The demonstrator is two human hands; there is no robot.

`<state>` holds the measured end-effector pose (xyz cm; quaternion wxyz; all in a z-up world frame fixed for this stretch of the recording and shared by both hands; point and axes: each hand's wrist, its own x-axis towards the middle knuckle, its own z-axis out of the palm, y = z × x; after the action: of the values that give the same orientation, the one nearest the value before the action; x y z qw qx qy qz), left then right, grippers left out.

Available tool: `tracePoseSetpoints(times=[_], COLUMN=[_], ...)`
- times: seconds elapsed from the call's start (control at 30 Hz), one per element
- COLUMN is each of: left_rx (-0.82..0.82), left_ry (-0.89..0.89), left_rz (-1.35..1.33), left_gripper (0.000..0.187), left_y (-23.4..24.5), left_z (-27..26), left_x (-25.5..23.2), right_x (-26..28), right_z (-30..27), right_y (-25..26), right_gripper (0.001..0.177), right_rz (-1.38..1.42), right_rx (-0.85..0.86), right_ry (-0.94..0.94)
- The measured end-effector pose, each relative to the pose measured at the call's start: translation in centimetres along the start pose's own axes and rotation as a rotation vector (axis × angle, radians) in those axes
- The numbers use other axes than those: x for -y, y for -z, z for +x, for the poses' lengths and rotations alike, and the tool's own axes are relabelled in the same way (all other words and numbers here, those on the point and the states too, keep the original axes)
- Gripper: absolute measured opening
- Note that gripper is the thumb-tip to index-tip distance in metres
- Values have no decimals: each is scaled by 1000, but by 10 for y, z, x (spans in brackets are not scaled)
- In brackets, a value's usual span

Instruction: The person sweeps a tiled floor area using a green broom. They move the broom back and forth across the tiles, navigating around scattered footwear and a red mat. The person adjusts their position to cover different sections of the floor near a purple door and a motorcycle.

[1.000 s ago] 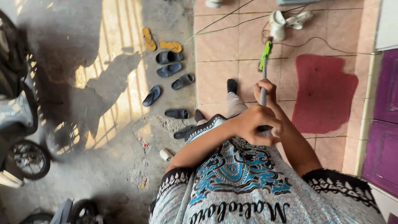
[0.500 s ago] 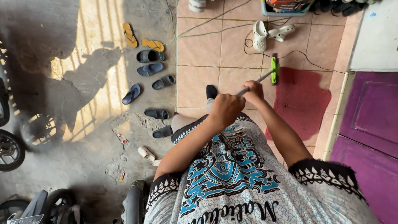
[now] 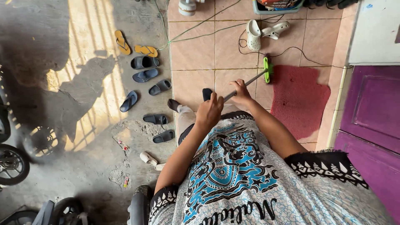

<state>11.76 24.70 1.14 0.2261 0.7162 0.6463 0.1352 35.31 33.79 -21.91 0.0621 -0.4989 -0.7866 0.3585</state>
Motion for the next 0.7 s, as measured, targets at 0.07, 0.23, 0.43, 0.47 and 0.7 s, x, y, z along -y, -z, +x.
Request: tracePoseSetpoints(times=[0.07,0.23,0.43,0.47,0.7], left_rx=[-103,-346,-476,-531,-599], left_ry=[-40,-42,4,14,104], left_rz=[-137,-386,-598,-644,-843], left_gripper=[14,13,19,22,16], left_y=[1,20,89,103,152], left_z=[-7,-19,-35,-38,-77], left_x=[6,16,35,39,87], right_x=[-1,16,49,57,132], right_z=[4,13,32,35,65], right_y=[1,2,0,-4,-79], right_gripper=[50,57,51,49,48], right_rz=[-80,-125,-88,-129,260], right_rx=[79,-23,-8,-17,214], right_ry=[-175,-155,-121,-140,-370])
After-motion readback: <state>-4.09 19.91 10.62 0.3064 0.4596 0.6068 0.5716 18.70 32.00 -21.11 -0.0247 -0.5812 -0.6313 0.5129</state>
